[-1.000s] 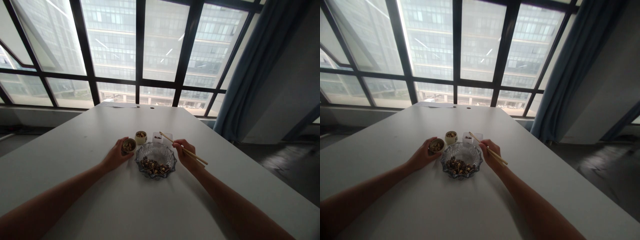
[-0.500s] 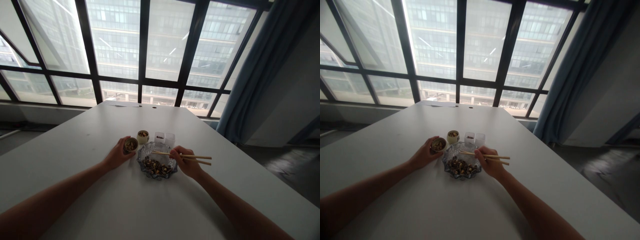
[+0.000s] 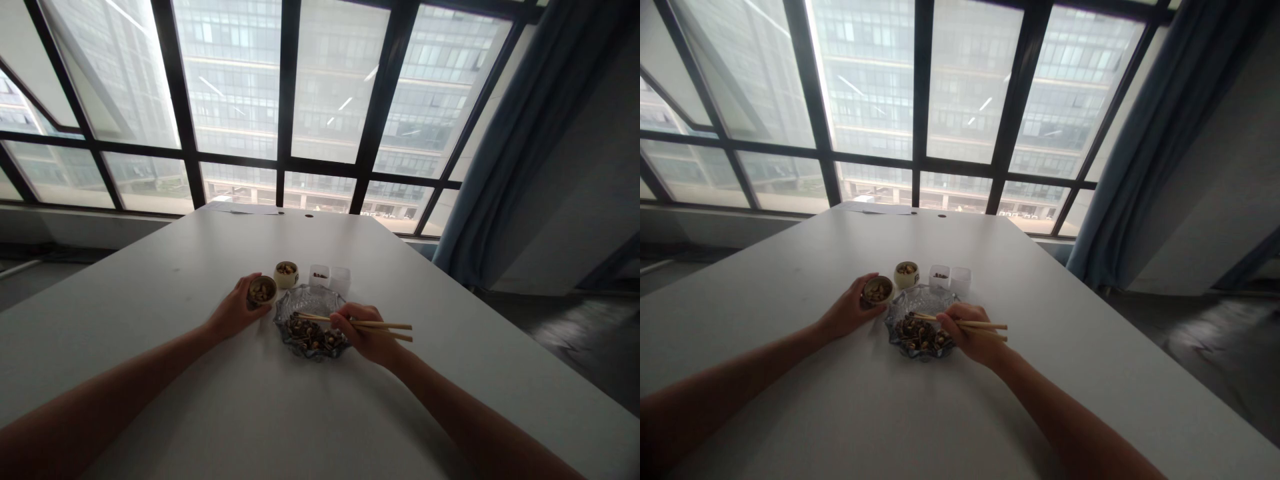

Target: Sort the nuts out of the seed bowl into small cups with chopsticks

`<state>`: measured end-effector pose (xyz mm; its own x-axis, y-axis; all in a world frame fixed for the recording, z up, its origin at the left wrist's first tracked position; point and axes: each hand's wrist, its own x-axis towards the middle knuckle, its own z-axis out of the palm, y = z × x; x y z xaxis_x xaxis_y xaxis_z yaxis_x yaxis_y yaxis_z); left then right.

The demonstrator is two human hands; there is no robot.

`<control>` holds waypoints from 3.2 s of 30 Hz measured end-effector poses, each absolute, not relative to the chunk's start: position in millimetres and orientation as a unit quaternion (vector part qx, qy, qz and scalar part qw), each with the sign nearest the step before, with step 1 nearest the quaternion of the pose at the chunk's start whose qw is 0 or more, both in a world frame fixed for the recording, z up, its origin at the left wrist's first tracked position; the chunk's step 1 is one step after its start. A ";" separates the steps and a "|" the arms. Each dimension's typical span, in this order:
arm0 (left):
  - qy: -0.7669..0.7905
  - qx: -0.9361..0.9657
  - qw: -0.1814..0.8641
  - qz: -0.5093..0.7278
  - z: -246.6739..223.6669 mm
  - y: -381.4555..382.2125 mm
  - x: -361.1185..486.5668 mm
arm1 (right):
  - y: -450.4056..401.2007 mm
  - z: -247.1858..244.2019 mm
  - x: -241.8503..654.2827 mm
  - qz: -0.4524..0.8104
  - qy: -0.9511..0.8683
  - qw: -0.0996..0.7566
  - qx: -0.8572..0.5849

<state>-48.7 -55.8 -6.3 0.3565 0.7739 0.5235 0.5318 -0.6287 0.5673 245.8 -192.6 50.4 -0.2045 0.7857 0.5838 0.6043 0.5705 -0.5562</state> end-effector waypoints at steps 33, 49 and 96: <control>0.401 0.809 0.148 0.403 -7.7 -54.7 -47.2 | -163.2 42.4 317.3 -0.050 -0.616 0.557 -0.554; 0.397 0.811 0.146 0.405 -7.8 -54.6 -48.0 | -166.6 45.7 308.5 -0.012 -0.608 0.546 -0.576; 0.399 0.806 0.145 0.412 -6.2 -56.5 -47.0 | -197.0 48.3 238.7 0.117 -0.765 0.446 -0.450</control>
